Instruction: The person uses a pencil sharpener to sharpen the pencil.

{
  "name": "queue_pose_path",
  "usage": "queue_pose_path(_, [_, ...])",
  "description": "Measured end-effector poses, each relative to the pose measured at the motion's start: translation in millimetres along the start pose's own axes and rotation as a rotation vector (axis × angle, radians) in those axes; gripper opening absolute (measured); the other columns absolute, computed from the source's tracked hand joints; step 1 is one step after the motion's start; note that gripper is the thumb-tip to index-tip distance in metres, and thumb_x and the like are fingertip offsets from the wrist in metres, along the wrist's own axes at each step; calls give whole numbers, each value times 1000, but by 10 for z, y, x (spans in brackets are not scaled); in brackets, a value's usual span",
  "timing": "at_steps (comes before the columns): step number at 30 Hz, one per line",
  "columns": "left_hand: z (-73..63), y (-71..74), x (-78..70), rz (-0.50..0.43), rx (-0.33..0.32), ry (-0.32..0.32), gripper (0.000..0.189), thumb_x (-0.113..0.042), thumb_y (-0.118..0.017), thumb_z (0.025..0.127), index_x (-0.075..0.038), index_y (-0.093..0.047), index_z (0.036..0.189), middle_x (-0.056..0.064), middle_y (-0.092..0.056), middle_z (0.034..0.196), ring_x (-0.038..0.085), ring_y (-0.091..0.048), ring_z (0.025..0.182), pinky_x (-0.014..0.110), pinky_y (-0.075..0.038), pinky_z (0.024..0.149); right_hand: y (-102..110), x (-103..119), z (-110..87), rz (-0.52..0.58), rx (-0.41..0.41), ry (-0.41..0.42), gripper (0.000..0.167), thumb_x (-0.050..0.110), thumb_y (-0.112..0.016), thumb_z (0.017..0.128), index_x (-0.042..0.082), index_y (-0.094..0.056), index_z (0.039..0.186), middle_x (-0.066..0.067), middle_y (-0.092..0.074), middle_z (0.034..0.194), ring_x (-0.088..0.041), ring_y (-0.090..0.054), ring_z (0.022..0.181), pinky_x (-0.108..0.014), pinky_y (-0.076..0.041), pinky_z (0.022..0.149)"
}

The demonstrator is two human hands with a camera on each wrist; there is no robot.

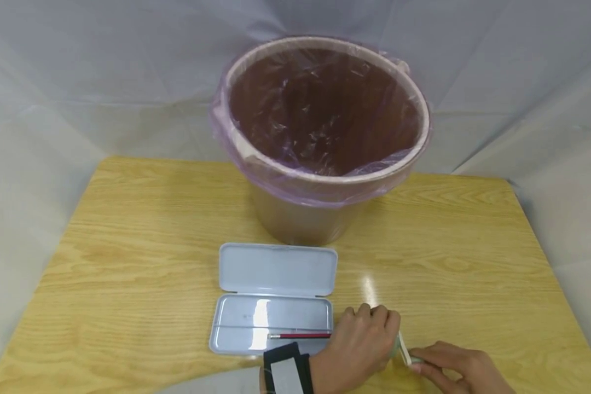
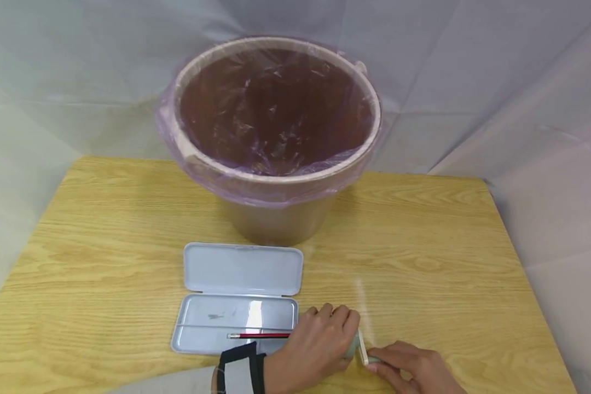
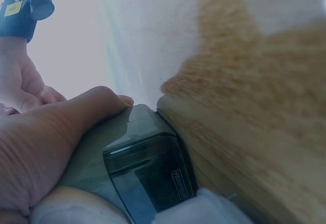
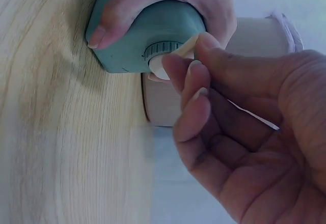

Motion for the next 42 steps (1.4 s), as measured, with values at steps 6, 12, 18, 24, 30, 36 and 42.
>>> queue_pose_path(6, [-2, -6, 3, 1, 17, -3, 21, -35, -70, 83, -20, -59, 92, -10, -54, 72, 3, -40, 52, 19, -26, 41, 120, 83, 97, -42, -165, 25, 52, -13, -85, 61, 16, -80, 105, 11, -77, 87, 9, -63, 71, -7, -48, 61])
queue_pose_path(12, [5, 2, -15, -11, 22, -7, 21, -36, -70, 85, -21, -59, 95, -11, -56, 75, 3, -43, 53, 20, -27, 42, 173, 43, 236, -129, -184, 27, 42, -5, -83, 74, 17, -79, 109, 5, -79, 99, 2, -72, 85, -6, -51, 71])
queue_pose_path(18, [4, 10, -25, 13, 0, -6, 15, -33, -66, 87, -21, -60, 94, -11, -55, 73, 3, -40, 51, 19, -26, 42, 146, -4, 257, -103, -164, -1, 46, -7, -81, 75, 20, -78, 112, 7, -77, 103, -1, -72, 88, -6, -50, 74])
queue_pose_path(24, [9, 20, -13, 29, -7, -3, 17, -35, -66, 89, -21, -58, 94, -11, -54, 72, 3, -40, 51, 19, -27, 42, 89, -37, 277, -83, -146, -21, 48, -11, -75, 80, 19, -75, 118, 8, -75, 103, 2, -64, 77, -8, -46, 66])
queue_pose_path(30, [14, 21, -21, 12, -17, 1, 14, -33, -64, 91, -20, -60, 95, -11, -55, 72, 3, -42, 52, 19, -28, 43, -4, -114, 349, -106, -152, -35, 47, -15, -72, 82, 14, -75, 118, 7, -76, 101, -1, -68, 82, -9, -49, 70])
queue_pose_path(36, [7, -1, -33, 14, 15, 5, 22, -37, -64, 92, -18, -62, 104, -10, -60, 80, 5, -51, 57, 20, -41, 46, -139, -250, 374, -117, -142, -74, 46, -14, -73, 81, 18, -77, 114, 7, -77, 102, -3, -71, 90, -7, -50, 76])
queue_pose_path(42, [5, -2, -9, 16, 0, 14, 19, -37, -67, 88, -20, -61, 94, -10, -55, 73, 5, -46, 54, 20, -36, 44, -172, -286, 387, -137, -151, -69, 45, -12, -76, 78, 19, -78, 110, 7, -78, 102, -6, -73, 91, -6, -50, 79])
Point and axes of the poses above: each hand's wrist, its own z-axis towards the middle knuckle, its own y-axis out of the back of the hand, x = y × z, the point moved 6 cm from there along z, towards the middle knuckle
